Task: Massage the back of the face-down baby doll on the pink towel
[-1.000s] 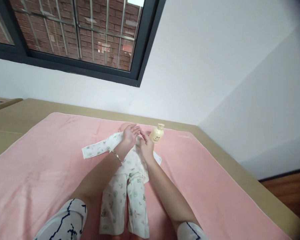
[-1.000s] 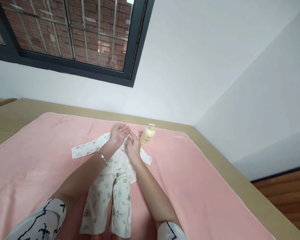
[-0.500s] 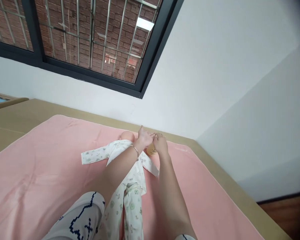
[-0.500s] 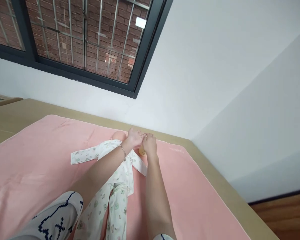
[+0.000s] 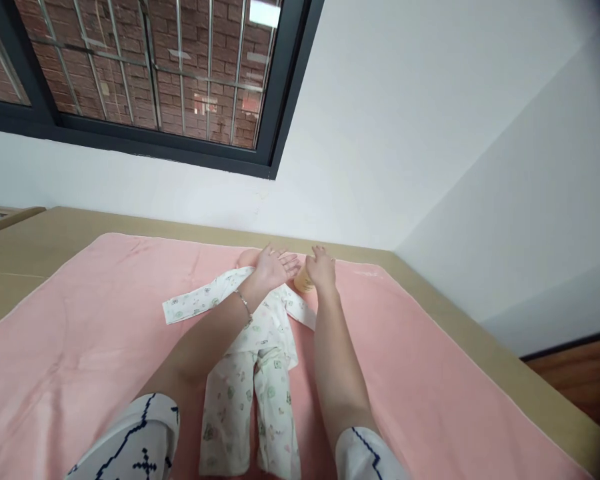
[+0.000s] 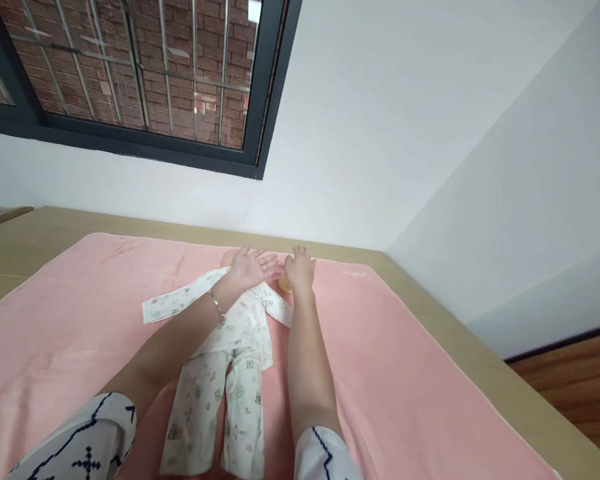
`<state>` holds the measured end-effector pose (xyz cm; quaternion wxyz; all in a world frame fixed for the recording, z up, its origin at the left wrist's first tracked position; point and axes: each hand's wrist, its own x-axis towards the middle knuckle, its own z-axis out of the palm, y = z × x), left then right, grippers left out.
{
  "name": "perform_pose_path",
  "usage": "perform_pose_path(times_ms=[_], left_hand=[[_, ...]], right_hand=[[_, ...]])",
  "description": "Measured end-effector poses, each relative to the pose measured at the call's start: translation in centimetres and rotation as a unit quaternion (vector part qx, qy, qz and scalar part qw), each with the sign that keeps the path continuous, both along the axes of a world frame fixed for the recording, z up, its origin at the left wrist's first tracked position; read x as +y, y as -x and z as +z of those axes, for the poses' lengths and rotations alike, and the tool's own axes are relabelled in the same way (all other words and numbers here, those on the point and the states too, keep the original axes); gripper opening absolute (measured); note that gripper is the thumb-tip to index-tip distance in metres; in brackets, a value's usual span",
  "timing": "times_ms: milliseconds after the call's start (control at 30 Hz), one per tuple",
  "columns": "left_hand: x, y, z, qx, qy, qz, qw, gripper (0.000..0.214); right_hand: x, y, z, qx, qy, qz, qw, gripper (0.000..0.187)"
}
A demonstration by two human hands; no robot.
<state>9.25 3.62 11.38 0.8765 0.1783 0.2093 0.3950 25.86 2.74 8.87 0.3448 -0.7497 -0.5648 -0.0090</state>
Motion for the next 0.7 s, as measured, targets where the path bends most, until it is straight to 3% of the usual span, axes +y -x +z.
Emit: perform_pose_path(times_ms=[133, 167, 233, 333, 433, 533, 700], left_hand=[[-2.7, 5.3, 1.3, 0.047, -0.035, 0.014, 0.998, 0.062], [-3.4, 6.3, 1.6, 0.052, -0.040, 0.023, 0.998, 0.060], [-4.5, 7.6, 2.2, 0.058, -0.053, 0.029, 0.997, 0.059], [-6.3, 8.6, 3.2, 0.046, -0.097, 0.005, 0.994, 0.065], [-7.7, 9.8, 4.5, 0.072, -0.160, 0.013, 0.984, 0.068], [-8.5, 11.2, 5.5, 0.164, -0.199, 0.086, 0.962, 0.066], [-9.9, 10.6, 5.0, 0.241, -0.218, 0.127, 0.937, 0.059]], right_hand=[[-1.0, 1.3, 1.2, 0.032, -0.015, -0.004, 0.999, 0.055], [-1.5, 2.1, 1.4, 0.035, -0.027, 0.016, 0.999, 0.054], [-2.4, 4.3, 1.8, 0.049, -0.079, 0.131, 0.987, 0.053], [-4.2, 8.1, 2.1, 0.038, -0.108, 0.271, 0.956, 0.054], [-6.4, 11.3, 2.5, -0.001, -0.140, 0.291, 0.946, 0.060], [-9.5, 14.0, 3.0, -0.010, -0.168, 0.302, 0.938, 0.064], [-14.6, 17.2, 3.4, -0.028, -0.164, 0.396, 0.903, 0.088]])
